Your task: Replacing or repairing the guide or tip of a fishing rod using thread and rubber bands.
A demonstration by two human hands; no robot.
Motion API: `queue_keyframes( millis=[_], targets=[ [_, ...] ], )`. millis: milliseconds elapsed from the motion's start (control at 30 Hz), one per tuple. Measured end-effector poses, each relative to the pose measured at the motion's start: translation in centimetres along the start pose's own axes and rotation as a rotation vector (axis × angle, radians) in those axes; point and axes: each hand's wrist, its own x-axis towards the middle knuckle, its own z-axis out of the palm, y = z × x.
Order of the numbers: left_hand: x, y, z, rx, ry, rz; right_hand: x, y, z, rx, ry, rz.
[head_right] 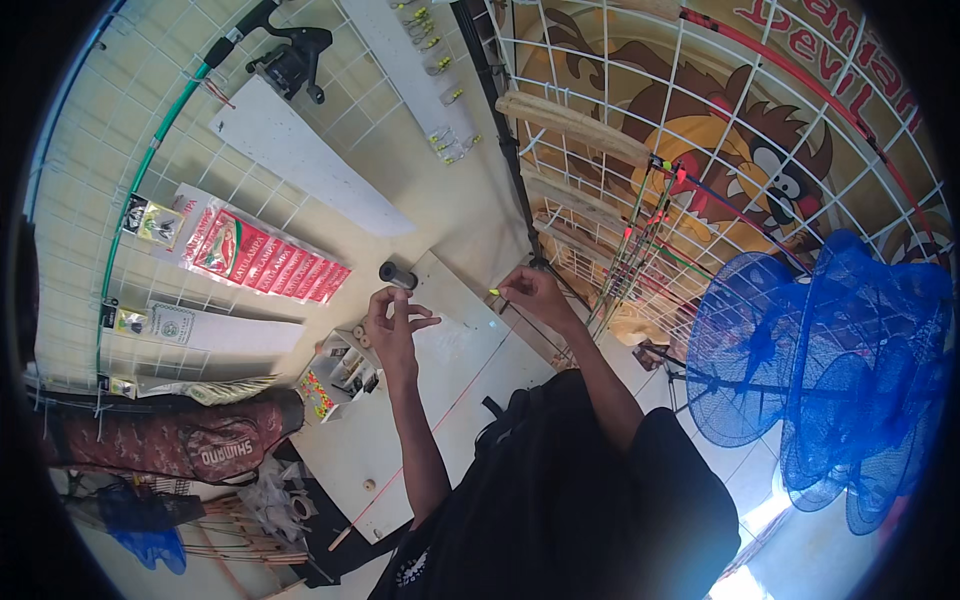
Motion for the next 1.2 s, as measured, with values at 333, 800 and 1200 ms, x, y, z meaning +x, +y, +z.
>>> queue_keyframes(
  millis=[333,800,1200],
  targets=[
    [-0.9,0.7,-0.7,0.017,0.029,-0.018,-0.3,-0.2,-0.4,0.277,-0.123,0.182],
    [-1.2,1.8,-1.2,0.041,0.012,0.021,-0.5,-1.1,0.5,0.299,-0.080,0.118],
    [-1.6,1.8,-1.9,0.092,0.015,0.002,-0.4,-1.0,0.4,0.172,-0.042,0.087]
  ],
)
